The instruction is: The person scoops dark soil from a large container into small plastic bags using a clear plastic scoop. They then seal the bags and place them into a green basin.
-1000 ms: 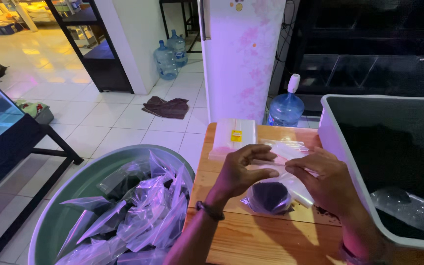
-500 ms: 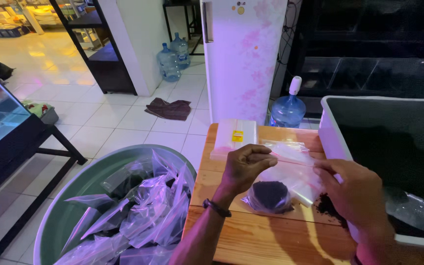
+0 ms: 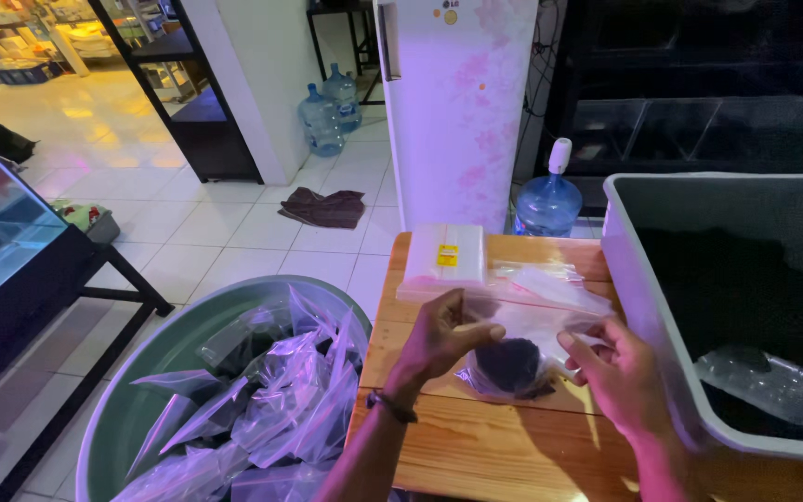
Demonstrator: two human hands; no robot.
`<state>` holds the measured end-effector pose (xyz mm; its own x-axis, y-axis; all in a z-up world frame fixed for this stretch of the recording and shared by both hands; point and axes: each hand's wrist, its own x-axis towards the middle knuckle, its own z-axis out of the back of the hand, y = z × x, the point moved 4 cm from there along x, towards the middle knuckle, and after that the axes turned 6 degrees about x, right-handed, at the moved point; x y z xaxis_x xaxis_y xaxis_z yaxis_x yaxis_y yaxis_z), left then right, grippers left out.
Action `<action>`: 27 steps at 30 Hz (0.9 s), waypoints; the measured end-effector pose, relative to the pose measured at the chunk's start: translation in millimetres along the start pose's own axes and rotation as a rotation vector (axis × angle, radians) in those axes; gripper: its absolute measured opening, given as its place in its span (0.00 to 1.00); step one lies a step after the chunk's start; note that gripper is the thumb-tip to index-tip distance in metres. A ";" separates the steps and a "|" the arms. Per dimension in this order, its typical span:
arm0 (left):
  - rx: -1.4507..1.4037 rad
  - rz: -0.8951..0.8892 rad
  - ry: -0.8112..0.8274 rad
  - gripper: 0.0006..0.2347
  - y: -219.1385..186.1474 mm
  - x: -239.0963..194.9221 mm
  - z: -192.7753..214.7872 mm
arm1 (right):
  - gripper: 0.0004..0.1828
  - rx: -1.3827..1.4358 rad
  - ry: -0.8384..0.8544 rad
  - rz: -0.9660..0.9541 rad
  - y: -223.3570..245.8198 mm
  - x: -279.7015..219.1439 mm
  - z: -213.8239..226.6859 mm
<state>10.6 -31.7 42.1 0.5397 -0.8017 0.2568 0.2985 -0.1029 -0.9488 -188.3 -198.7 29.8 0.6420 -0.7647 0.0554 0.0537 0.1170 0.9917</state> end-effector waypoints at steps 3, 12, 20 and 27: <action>-0.050 -0.127 0.011 0.06 10.1 -11.4 3.4 | 0.13 0.001 -0.074 -0.070 15.1 -9.8 -6.9; 0.098 -0.091 -0.113 0.04 49.7 -8.6 7.3 | 0.12 0.155 -0.077 0.154 -42.8 13.7 -4.2; 0.084 -0.079 -0.173 0.14 9.4 -17.2 3.6 | 0.19 0.017 -0.118 0.122 -26.7 27.1 -5.1; 0.044 -0.057 -0.193 0.10 -5.5 -22.4 24.1 | 0.22 -0.072 -0.094 -0.058 19.6 20.5 -28.7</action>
<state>15.8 1.0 45.9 0.6608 -0.6669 0.3443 0.3649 -0.1154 -0.9239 -152.1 -193.9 47.1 0.5619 -0.8271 0.0121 0.1458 0.1134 0.9828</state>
